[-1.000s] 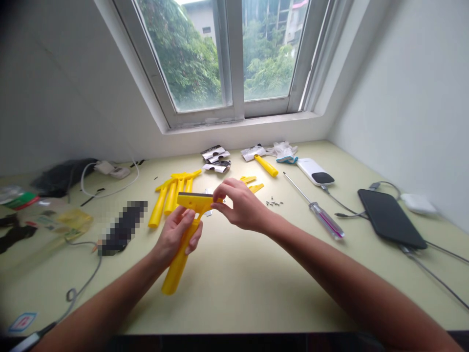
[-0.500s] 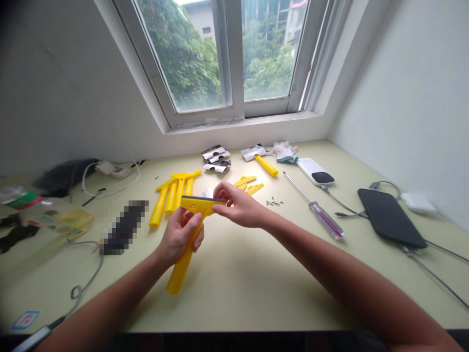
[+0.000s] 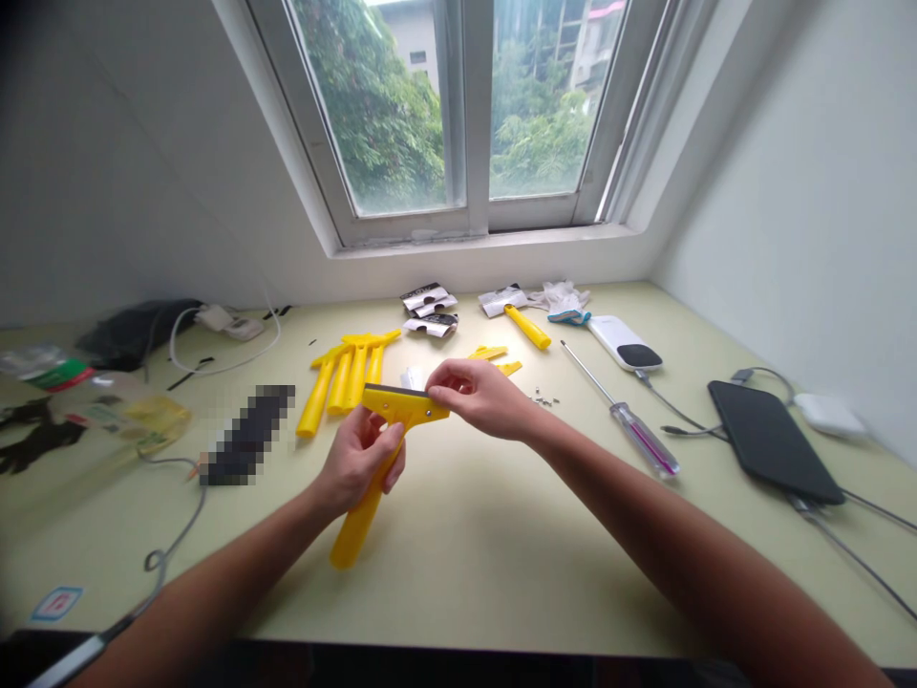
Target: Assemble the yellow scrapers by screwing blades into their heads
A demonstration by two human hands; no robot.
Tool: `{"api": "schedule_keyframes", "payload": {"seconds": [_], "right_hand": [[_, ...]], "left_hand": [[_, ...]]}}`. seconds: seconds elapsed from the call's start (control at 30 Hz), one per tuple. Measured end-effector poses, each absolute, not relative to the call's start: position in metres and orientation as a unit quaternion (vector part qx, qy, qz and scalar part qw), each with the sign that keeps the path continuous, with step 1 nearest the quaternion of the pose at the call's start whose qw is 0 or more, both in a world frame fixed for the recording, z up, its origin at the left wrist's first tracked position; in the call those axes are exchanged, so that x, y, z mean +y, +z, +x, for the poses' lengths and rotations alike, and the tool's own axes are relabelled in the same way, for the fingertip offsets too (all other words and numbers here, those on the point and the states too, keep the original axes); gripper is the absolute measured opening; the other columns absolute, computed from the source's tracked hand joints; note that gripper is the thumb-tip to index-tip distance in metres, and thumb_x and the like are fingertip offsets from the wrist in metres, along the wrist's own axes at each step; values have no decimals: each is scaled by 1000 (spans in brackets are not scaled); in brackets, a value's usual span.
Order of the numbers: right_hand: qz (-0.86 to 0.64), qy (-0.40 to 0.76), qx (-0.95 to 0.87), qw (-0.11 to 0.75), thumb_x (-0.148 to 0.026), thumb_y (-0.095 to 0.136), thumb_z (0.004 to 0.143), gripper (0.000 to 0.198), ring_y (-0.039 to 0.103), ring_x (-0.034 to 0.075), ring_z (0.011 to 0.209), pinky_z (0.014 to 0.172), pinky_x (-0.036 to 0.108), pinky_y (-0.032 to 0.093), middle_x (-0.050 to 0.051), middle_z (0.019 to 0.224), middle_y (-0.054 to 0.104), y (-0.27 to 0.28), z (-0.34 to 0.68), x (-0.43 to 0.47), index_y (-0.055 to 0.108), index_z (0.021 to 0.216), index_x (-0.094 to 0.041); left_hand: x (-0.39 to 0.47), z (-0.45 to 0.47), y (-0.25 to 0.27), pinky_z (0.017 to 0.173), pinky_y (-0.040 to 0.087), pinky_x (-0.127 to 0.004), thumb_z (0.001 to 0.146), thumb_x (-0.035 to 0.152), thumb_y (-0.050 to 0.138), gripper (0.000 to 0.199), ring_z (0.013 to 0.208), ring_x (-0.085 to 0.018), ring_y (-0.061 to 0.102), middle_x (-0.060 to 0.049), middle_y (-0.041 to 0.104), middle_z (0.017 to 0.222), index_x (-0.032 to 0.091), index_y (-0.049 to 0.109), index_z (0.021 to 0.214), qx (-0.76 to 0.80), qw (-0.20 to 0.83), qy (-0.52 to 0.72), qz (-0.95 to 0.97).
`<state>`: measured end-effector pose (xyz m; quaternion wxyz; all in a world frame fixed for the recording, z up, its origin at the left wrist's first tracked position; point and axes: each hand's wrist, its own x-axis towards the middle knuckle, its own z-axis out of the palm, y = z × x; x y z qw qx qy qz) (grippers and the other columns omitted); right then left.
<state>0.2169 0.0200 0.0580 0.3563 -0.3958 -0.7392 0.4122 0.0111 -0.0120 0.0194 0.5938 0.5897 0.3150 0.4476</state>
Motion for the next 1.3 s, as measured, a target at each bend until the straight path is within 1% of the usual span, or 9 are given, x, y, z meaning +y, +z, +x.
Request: {"api": "schedule_keyframes", "payload": {"seconds": [0.13,0.47,0.7,0.87,0.93,1.07,1.13,1.23,1.3], "right_hand": [[-409,371,-767,327,-31,58,86,16,62,15,74,67,28,51,4,81,67,63,219,18,65,87,-17],[-410,324,-796,306,-28,56,88,13,62,14,72,66,26,51,3,81,67,70,222,15,65,87,-18],[-408,294,-822,266,-34,52,91,20,63,15,76,67,27,50,4,86,68,76,228,21,65,96,-20],[-591,124,-785,136,-48,47,89,33,65,23,79,64,33,48,6,91,70,83,284,10,62,108,-25],[-704,48,-706,59,-52,48,86,45,66,31,87,64,39,48,13,105,70,71,320,-10,59,118,-22],[-800,53,-596,-42,-56,44,83,56,65,38,94,67,46,50,19,120,64,26,385,-54,57,124,-19],[-803,57,-592,-26,-52,45,83,54,63,37,101,75,47,51,18,123,63,5,402,-66,56,123,-18],[-802,73,-592,15,-47,42,85,44,66,35,94,75,46,51,17,110,68,-4,402,-70,59,116,-20],[-814,33,-575,74,-49,40,87,41,65,36,90,75,46,50,17,105,69,10,400,-72,58,115,-24]], "left_hand": [[-14,11,19,31,35,-18,90,32,56,22,35,-3,50,-7,61,102,18,44,102,323,586,440,599],[-14,11,20,33,36,-17,91,34,55,22,34,-4,47,5,56,70,19,43,103,309,607,426,596],[-14,11,19,32,36,-16,90,33,55,27,33,-2,46,2,59,82,21,42,110,306,613,430,588],[-8,9,21,32,37,-17,90,32,55,26,34,-2,47,3,58,83,21,43,110,321,590,461,580],[-4,9,20,32,36,-17,90,31,53,23,34,-2,47,3,58,85,21,43,108,320,584,473,577],[-1,11,15,32,36,-17,90,32,54,22,35,-2,47,2,58,89,21,43,105,317,591,483,563],[-1,11,13,31,35,-16,89,33,54,23,34,-2,47,2,58,88,21,42,104,315,599,484,554],[-1,12,12,31,34,-16,88,34,55,25,33,-2,46,3,58,84,21,41,104,314,605,484,548],[-1,12,12,31,34,-16,88,34,55,25,33,-2,46,4,58,83,21,41,103,312,606,484,549]]}}
